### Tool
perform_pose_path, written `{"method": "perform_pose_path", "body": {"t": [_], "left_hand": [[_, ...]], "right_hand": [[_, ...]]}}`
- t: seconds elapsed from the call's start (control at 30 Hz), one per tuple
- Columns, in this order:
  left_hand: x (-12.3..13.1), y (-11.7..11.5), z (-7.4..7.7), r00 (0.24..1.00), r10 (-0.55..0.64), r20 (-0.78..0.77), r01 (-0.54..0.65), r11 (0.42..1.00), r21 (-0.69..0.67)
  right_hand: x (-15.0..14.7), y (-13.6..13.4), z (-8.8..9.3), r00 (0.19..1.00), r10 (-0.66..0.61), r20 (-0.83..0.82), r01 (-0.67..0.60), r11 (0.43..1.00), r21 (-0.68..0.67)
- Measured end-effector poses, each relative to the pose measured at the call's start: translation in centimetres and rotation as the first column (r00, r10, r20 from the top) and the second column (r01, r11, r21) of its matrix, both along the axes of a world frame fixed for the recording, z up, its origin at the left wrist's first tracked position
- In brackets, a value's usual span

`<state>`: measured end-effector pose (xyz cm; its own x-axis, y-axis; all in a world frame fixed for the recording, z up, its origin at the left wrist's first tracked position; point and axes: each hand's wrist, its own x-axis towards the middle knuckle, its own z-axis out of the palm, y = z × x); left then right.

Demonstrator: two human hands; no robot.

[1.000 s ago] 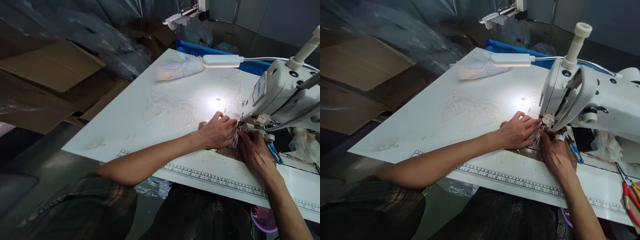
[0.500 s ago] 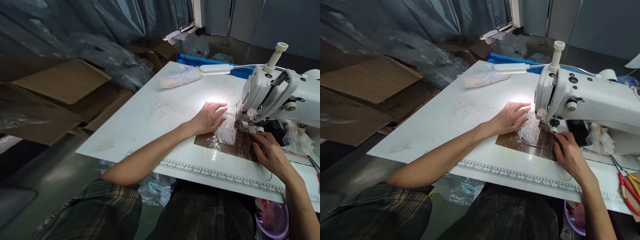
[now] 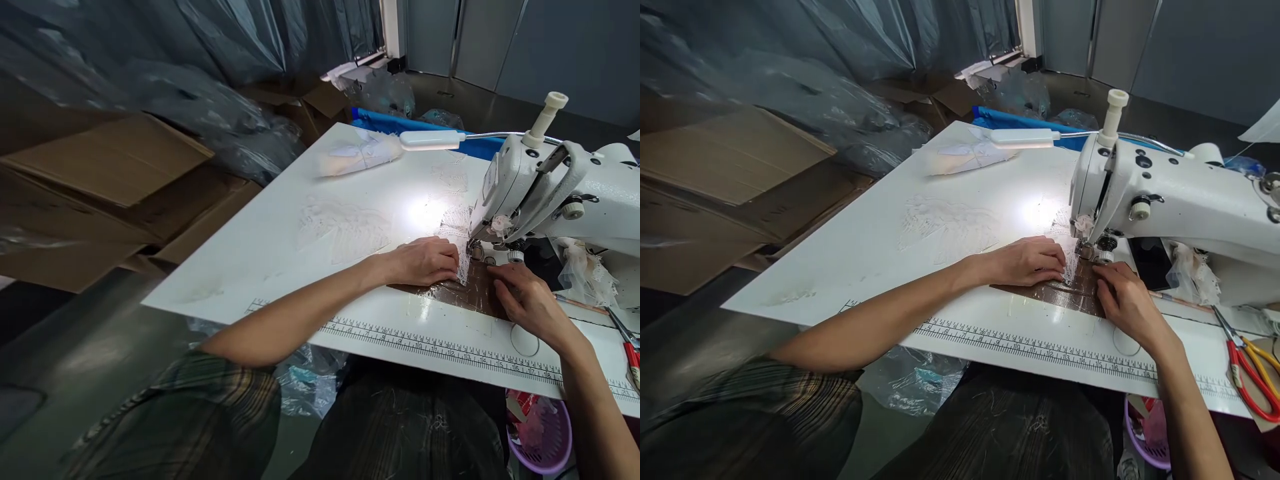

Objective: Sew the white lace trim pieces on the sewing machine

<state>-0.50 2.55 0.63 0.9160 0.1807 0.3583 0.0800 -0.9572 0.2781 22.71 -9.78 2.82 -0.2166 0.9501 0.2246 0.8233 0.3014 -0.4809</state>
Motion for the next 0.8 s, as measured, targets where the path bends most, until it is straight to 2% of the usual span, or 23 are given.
{"method": "perform_pose_path", "body": {"t": [0.17, 0.27, 0.37, 0.5, 0.67, 0.8], "left_hand": [[0.0, -0.5, 0.3, 0.998, 0.056, 0.023, -0.053, 0.990, -0.134], [0.0, -0.6, 0.3, 0.994, 0.093, 0.051, -0.081, 0.975, -0.209], [0.2, -0.6, 0.2, 0.976, 0.148, 0.161, -0.111, 0.970, -0.218], [0.4, -0.4, 0.1, 0.937, 0.182, 0.298, -0.127, 0.973, -0.194], [0.5, -0.7, -0.4, 0.973, 0.073, 0.217, -0.049, 0.992, -0.117], [0.5, -0.8, -0.8, 0.989, 0.039, 0.142, -0.036, 0.999, -0.022]], "right_hand": [[-0.1, 2.4, 0.6, 0.999, 0.039, 0.002, -0.038, 0.985, -0.167], [-0.1, 3.3, 0.4, 0.997, -0.033, -0.063, 0.017, 0.971, -0.237], [-0.1, 3.4, -0.4, 0.983, -0.137, -0.119, 0.112, 0.974, -0.195], [-0.2, 3.0, -1.3, 0.981, -0.151, -0.122, 0.133, 0.981, -0.142], [-0.2, 2.8, -1.9, 0.994, -0.093, -0.056, 0.090, 0.995, -0.051], [-0.5, 2.6, -2.2, 1.000, 0.012, 0.021, -0.012, 1.000, 0.024]]}}
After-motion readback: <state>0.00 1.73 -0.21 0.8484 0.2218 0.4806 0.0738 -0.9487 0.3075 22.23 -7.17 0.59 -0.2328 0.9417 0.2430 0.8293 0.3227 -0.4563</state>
